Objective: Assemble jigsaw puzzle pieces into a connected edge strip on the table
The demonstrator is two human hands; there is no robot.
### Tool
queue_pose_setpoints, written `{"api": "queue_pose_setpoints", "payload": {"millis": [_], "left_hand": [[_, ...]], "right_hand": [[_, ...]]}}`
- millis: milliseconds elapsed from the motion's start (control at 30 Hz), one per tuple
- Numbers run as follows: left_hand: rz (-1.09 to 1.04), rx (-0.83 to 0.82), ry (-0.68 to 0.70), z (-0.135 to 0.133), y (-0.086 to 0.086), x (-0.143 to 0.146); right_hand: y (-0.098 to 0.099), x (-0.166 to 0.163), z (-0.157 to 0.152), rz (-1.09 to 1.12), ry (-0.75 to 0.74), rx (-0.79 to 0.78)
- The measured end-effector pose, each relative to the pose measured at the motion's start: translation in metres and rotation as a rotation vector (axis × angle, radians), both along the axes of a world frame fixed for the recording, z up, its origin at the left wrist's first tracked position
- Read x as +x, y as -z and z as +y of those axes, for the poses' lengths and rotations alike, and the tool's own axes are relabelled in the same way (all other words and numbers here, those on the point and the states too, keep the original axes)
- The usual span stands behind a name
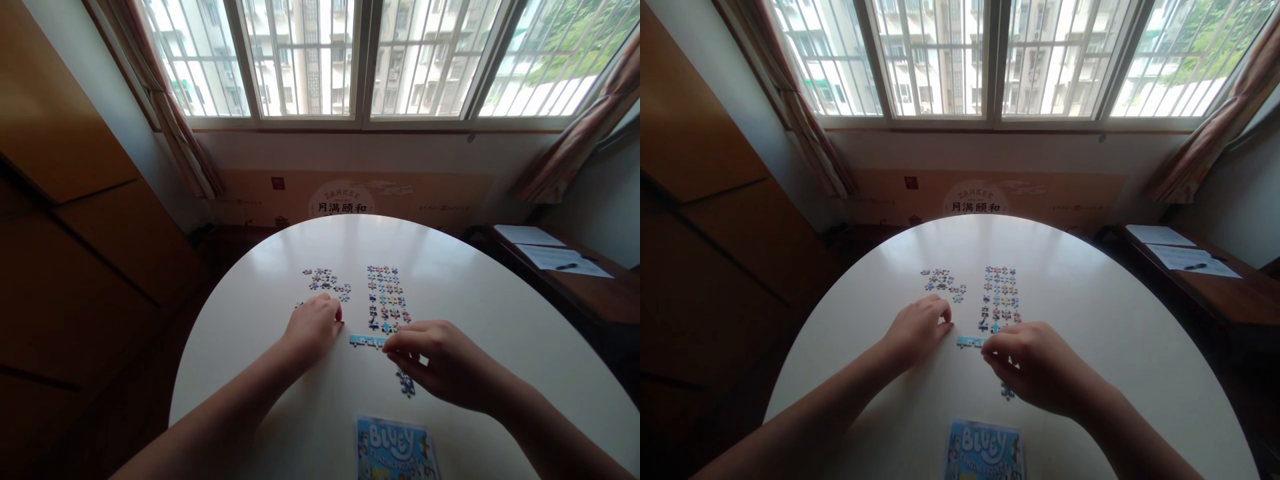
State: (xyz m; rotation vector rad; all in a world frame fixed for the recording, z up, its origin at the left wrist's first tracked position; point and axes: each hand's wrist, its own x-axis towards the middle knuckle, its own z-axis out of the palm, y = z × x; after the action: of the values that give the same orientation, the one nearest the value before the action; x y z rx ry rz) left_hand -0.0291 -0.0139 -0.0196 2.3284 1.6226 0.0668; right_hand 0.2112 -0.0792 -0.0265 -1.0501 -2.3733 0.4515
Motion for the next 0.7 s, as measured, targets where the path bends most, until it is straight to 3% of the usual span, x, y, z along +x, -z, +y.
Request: {"api": "queue_pose_setpoints", "payload": {"millis": [100,200,267,433,700], "left_hand": [[-0.028,0.01,0.012,-0.002,-0.003,-0.001],[-0.196,0.006,0.023,-0.007,-0.009,-0.003],[-0.398,-0.101,0.047,-0.01,-0.013,-0.005],[-0.79,-0.562,0.077,-0.012,-0.011,-0.002],[-0.909,-0.751,-0.005,-0.011,-0.003,0.004]], "right_hand": [[0.002,0.002,0.001,-0.012,0.013,-0.001],[0.004,0.004,0.003,-0.016,0.057,0.006],[0.005,0.006,0.004,0.009,0.092,0.001],[0.006,0.005,0.004,0.066,0.135,-0.003],[0.007,0.002,0.003,0.08,0.042,0.023]]}}
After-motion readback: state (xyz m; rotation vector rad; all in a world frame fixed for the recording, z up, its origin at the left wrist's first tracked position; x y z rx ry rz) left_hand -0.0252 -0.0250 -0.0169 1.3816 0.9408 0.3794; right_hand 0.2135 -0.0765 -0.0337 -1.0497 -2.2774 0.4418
